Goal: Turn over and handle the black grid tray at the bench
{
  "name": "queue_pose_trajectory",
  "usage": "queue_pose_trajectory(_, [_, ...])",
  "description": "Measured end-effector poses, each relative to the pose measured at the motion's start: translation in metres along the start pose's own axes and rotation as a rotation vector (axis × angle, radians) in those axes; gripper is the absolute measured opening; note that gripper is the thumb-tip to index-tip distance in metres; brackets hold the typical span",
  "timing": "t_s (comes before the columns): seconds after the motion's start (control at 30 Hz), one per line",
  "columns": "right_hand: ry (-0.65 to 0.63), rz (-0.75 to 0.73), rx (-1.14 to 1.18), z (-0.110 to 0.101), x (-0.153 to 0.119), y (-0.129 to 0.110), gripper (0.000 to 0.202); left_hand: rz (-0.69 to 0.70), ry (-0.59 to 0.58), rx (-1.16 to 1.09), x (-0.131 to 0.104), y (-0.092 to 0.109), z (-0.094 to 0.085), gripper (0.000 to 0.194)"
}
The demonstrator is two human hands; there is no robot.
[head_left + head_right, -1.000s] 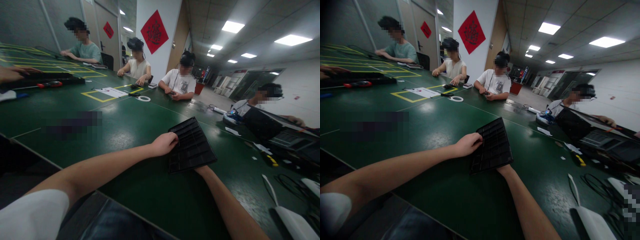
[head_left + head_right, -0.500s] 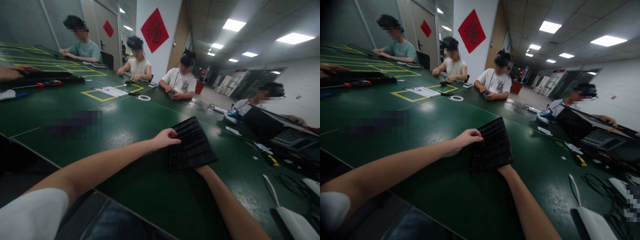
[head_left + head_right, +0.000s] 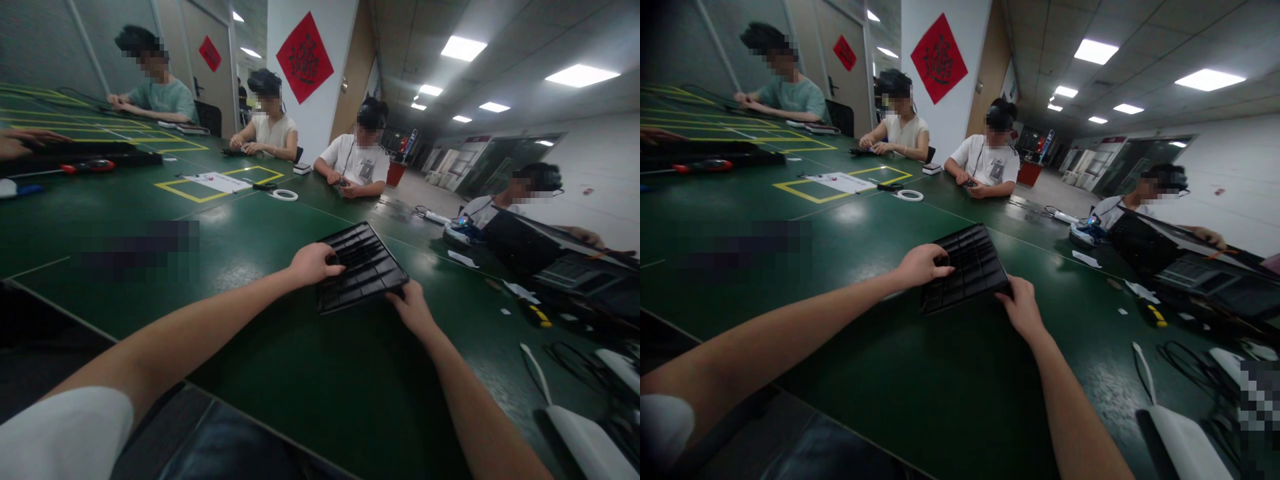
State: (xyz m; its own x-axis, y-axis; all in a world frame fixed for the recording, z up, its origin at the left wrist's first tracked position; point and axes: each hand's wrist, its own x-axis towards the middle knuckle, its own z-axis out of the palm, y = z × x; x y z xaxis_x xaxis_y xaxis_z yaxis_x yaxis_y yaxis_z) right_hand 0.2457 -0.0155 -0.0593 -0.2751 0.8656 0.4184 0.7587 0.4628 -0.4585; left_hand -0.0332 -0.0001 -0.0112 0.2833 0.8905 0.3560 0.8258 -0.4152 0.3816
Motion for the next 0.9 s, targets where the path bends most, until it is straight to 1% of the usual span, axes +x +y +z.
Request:
queue_pose_trajectory(0.07, [0.068,0.155,-0.236,-0.028,-0.004,0.026,0.047,-0.17,0.032,0.102,0.006,-0.026,-0.016,0.041])
queue_pose_trajectory(0.1, [0.067,0.252,-0.334,-0.041,-0.007,0.04,0.047,-0.262,0.039,0.143,0.008,-0.039,-0.025,0.042])
queue_pose_trajectory(0.13, [0.052,0.356,-0.42,-0.053,-0.011,0.054,0.049,-0.348,0.05,0.181,0.009,-0.051,-0.034,0.043])
queue_pose_trajectory(0.2, [-0.009,0.58,-0.508,-0.068,-0.018,0.074,0.054,-0.502,0.028,0.257,0.011,-0.072,-0.048,0.046])
queue_pose_trajectory(0.27, [-0.079,0.719,-0.538,-0.075,-0.024,0.081,0.056,-0.604,-0.008,0.322,0.01,-0.084,-0.058,0.051])
queue_pose_trajectory(0.33, [-0.053,0.811,-0.565,-0.076,-0.027,0.078,0.06,-0.644,-0.061,0.372,0.009,-0.09,-0.063,0.056])
queue_pose_trajectory(0.43, [0.055,0.942,-0.571,-0.074,-0.028,0.067,0.069,-0.617,-0.124,0.423,0.009,-0.093,-0.064,0.057])
queue_pose_trajectory(0.47, [0.063,0.979,-0.555,-0.074,-0.028,0.065,0.071,-0.606,-0.129,0.437,0.009,-0.094,-0.063,0.057])
queue_pose_trajectory(0.53, [0.041,1.017,-0.503,-0.073,-0.029,0.065,0.077,-0.593,-0.123,0.457,0.01,-0.096,-0.062,0.058])
queue_pose_trajectory(0.6, [0.023,1.02,-0.454,-0.072,-0.029,0.069,0.084,-0.578,-0.113,0.464,0.011,-0.099,-0.061,0.062])
queue_pose_trajectory(0.67, [0.049,1.009,-0.423,-0.072,-0.027,0.07,0.087,-0.557,-0.113,0.463,0.011,-0.101,-0.06,0.065])
queue_pose_trajectory(0.7, [0.102,0.996,-0.422,-0.073,-0.024,0.067,0.084,-0.547,-0.115,0.462,0.011,-0.102,-0.06,0.064])
queue_pose_trajectory(0.73, [0.188,0.956,-0.419,-0.074,-0.021,0.059,0.078,-0.541,-0.116,0.461,0.012,-0.102,-0.059,0.062])
queue_pose_trajectory(0.77, [0.303,0.879,-0.404,-0.077,-0.018,0.048,0.069,-0.543,-0.118,0.459,0.012,-0.102,-0.059,0.06])
queue_pose_trajectory(0.8, [0.448,0.77,-0.37,-0.081,-0.015,0.031,0.058,-0.546,-0.117,0.457,0.012,-0.101,-0.058,0.057])
queue_pose_trajectory(0.83, [0.591,0.577,-0.285,-0.085,-0.014,0.011,0.046,-0.554,-0.117,0.454,0.011,-0.101,-0.058,0.055])
queue_pose_trajectory(0.87, [0.729,0.382,-0.145,-0.091,-0.015,-0.011,0.041,-0.557,-0.113,0.451,0.011,-0.101,-0.057,0.054])
queue_pose_trajectory(0.9, [0.834,0.246,0.008,-0.097,-0.018,-0.034,0.039,-0.56,-0.112,0.45,0.011,-0.1,-0.057,0.053])
